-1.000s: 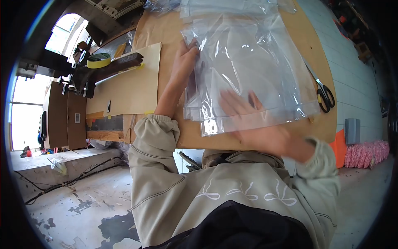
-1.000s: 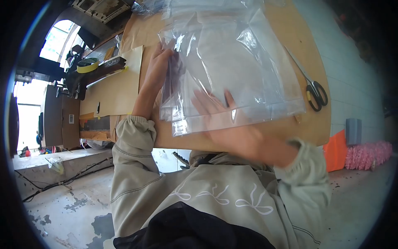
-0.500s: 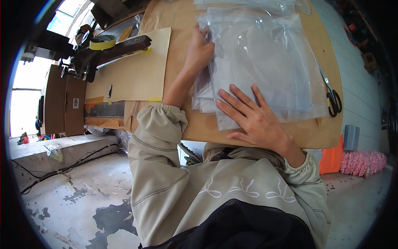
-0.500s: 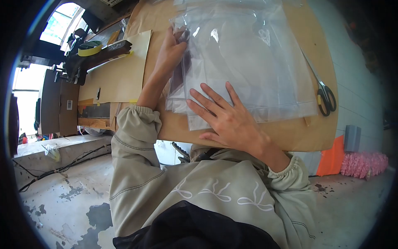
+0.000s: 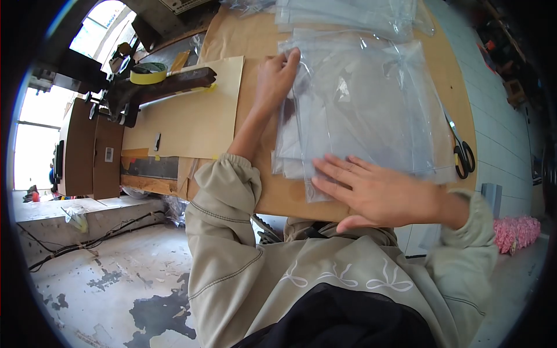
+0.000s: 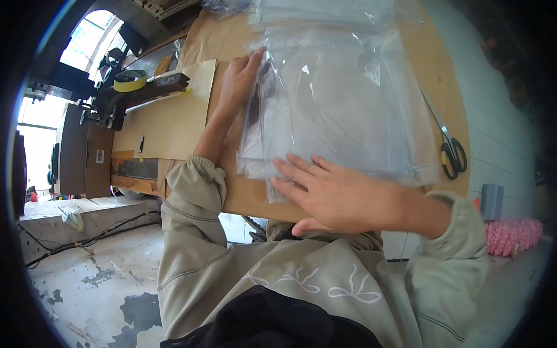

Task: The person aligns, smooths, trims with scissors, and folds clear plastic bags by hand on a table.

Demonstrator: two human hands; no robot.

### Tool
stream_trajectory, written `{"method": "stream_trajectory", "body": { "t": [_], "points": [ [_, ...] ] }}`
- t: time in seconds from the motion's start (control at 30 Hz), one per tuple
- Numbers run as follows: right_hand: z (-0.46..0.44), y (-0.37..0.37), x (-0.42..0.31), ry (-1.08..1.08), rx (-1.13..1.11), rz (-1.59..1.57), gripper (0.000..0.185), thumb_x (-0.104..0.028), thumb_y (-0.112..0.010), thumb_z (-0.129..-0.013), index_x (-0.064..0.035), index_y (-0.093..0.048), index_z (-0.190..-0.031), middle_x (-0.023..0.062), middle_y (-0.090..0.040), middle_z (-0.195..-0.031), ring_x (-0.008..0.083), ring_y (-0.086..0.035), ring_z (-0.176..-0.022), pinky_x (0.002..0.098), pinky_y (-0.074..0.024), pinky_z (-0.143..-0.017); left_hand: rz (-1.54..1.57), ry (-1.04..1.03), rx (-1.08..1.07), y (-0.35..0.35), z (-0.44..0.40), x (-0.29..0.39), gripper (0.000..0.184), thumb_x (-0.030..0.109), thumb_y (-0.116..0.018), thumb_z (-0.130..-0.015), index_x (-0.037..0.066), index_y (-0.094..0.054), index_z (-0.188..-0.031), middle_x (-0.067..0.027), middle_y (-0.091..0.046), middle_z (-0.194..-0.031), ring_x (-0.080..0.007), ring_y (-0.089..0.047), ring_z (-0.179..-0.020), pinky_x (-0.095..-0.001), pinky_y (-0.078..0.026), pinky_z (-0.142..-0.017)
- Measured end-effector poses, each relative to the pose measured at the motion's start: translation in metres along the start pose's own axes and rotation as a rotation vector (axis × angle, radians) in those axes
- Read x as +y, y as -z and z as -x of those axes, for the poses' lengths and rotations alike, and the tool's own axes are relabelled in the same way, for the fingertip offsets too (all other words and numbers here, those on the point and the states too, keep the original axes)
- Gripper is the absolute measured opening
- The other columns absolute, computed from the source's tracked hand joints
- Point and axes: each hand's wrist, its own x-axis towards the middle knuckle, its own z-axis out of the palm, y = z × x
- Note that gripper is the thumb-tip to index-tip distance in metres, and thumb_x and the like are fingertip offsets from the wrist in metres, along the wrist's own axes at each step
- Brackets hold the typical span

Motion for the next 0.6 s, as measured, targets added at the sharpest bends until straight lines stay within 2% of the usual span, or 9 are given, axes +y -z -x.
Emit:
{"method": "stream_trajectory", "body": {
  "t": [0.07, 0.1, 0.17, 0.23, 0.33, 0.37, 0.47, 0.57, 0.6],
  "points": [
    [-0.015, 0.05, 0.013, 0.087, -0.173, -0.17, 0.049, -0.039, -0.051, -0.091, -0.0011, -0.053, -0.122, 0.0176, -0.059, -0.115, 0.0345, -0.056, -0.108, 0.0437, -0.046, -0.088, -0.13, -0.129, 0.117, -0.016, 0.0, -0.017, 0.045, 0.044, -0.052, -0.089, 0.004, -0.067, -0.103, -0.0196, -0.06, -0.103, -0.0352, -0.051, -0.101, -0.0399, -0.039, -0.089],
    [-0.026, 0.058, 0.023, 0.102, 0.065, -0.242, 0.034, -0.032, -0.051, -0.092, -0.0025, -0.061, -0.105, 0.0168, -0.065, -0.092, 0.0366, -0.062, -0.083, 0.0436, -0.0489, -0.075, -0.13, -0.141, 0.07, -0.016, 0.006, -0.014, 0.045, 0.043, -0.051, -0.09, 0.007, -0.063, -0.112, -0.0197, -0.053, -0.113, -0.0373, -0.043, -0.11, -0.046, -0.033, -0.095],
    [-0.064, 0.086, 0.055, -0.049, 0.186, 0.017, 0.03, -0.03, -0.05, -0.093, -0.0061, -0.064, -0.103, 0.0168, -0.065, -0.096, 0.0364, -0.061, -0.086, 0.0429, -0.0491, -0.076, -0.244, -0.19, 0.038, -0.021, 0.006, -0.028, 0.045, 0.041, -0.052, -0.09, 0.008, -0.058, -0.121, -0.0185, -0.051, -0.114, -0.0368, -0.043, -0.11, -0.0476, -0.033, -0.095],
    [-0.093, 0.078, 0.101, -0.004, 0.561, 0.232, 0.033, -0.035, -0.049, -0.093, -0.0111, -0.061, -0.113, 0.0115, -0.065, -0.104, 0.0296, -0.061, -0.096, 0.0426, -0.0473, -0.082, -0.19, -0.128, 0.146, -0.025, 0.013, -0.015, 0.047, 0.037, -0.054, -0.09, 0.009, -0.053, -0.127, -0.0169, -0.049, -0.117, -0.0355, -0.044, -0.109, -0.0506, -0.033, -0.094],
    [-0.115, 0.044, 0.158, -0.032, 0.678, 0.741, 0.041, -0.041, -0.048, -0.092, -0.0168, -0.054, -0.125, 0.0066, -0.061, -0.116, 0.0218, -0.058, -0.106, 0.0431, -0.0437, -0.089, -0.165, -0.171, 0.122, -0.022, 0.015, -0.014, 0.045, 0.035, -0.055, -0.09, 0.008, -0.054, -0.126, -0.0165, -0.049, -0.116, -0.0344, -0.044, -0.11, -0.0509, -0.033, -0.093],
    [-0.115, 0.043, 0.16, -0.065, 0.655, 0.761, 0.042, -0.042, -0.048, -0.092, -0.0179, -0.051, -0.127, 0.0057, -0.06, -0.119, 0.0206, -0.057, -0.107, 0.0433, -0.0428, -0.091, -0.174, -0.144, 0.082, -0.02, 0.015, -0.012, 0.044, 0.034, -0.055, -0.09, 0.007, -0.054, -0.126, -0.0169, -0.048, -0.118, -0.0347, -0.042, -0.113, -0.0505, -0.033, -0.093],
    [-0.113, 0.038, 0.158, -0.13, 0.596, 0.785, 0.046, -0.042, -0.047, -0.092, -0.0199, -0.047, -0.132, 0.0046, -0.056, -0.125, 0.019, -0.055, -0.109, 0.0438, -0.0409, -0.094, -0.25, -0.152, 0.131, -0.018, 0.016, -0.007, 0.042, 0.029, -0.057, -0.09, 0.006, -0.055, -0.125, -0.0166, -0.058, -0.102, -0.0275, -0.054, -0.097, -0.0378, -0.041, -0.085],
    [-0.11, 0.037, 0.158, -0.144, 0.578, 0.777, 0.045, -0.041, -0.046, -0.093, -0.02, -0.046, -0.133, 0.0064, -0.055, -0.126, 0.0206, -0.056, -0.109, 0.044, -0.0404, -0.094, 0.028, 0.016, -0.045, -0.011, 0.012, 0.002, 0.041, 0.022, -0.058, -0.09, 0.006, -0.054, -0.127, -0.0095, -0.059, -0.087, -0.0157, -0.054, -0.082, -0.0286, -0.042, -0.075],
    [-0.11, 0.035, 0.158, -0.153, 0.574, 0.785, 0.045, -0.04, -0.046, -0.094, -0.0201, -0.046, -0.133, 0.0066, -0.055, -0.127, 0.0208, -0.055, -0.11, 0.0441, -0.0402, -0.095, 0.054, -0.002, -0.055, -0.012, 0.01, -0.002, 0.041, 0.023, -0.058, -0.089, 0.007, -0.055, -0.127, -0.0085, -0.061, -0.087, -0.017, -0.057, -0.083, -0.0315, -0.041, -0.078]
  ]
}}
